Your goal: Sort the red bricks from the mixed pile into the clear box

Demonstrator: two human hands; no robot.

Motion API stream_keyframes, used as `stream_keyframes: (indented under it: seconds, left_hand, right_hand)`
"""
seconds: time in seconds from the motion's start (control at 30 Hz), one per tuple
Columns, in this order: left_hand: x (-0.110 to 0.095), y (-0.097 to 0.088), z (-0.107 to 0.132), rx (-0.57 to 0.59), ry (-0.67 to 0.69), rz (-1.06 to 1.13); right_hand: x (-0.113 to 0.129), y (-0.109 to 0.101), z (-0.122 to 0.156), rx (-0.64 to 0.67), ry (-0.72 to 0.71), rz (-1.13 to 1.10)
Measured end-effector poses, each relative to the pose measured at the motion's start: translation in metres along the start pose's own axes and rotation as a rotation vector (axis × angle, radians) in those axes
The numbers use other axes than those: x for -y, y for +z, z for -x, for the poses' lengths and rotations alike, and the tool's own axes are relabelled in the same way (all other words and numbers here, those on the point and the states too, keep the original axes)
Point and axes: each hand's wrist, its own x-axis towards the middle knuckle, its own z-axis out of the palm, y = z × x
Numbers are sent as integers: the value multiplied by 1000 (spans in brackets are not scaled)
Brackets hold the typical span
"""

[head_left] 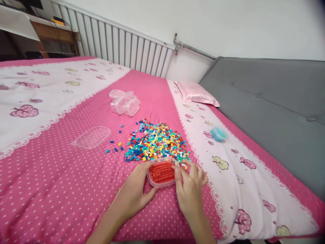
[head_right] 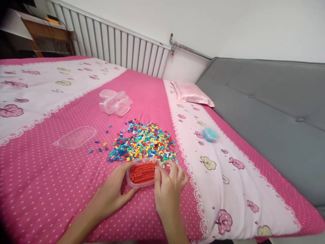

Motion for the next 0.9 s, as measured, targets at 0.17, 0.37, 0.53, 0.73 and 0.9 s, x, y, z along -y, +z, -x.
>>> stream_keyframes:
  seconds: [0.17, 0.37, 0.53, 0.73, 0.9]
  left_hand:
    - [0, 0, 0, -9, -2, 14]
    - [0, 0, -1, -1, -4, 25]
    - [-1, 0, 0, -12, 7, 20]
    - [-10, -4, 2, -1, -31, 61]
    - [-11, -5, 5, -31, -66, 68]
  right_hand:
    - [-1, 0, 1, -4, 17, -39]
    - [0, 0, 4, 16, 22, -57]
    - [-4, 0, 5, -55, 49, -115]
    - [-31, 24, 9, -281, 128, -291]
    - [-42, 42, 13, -315, 196, -358]
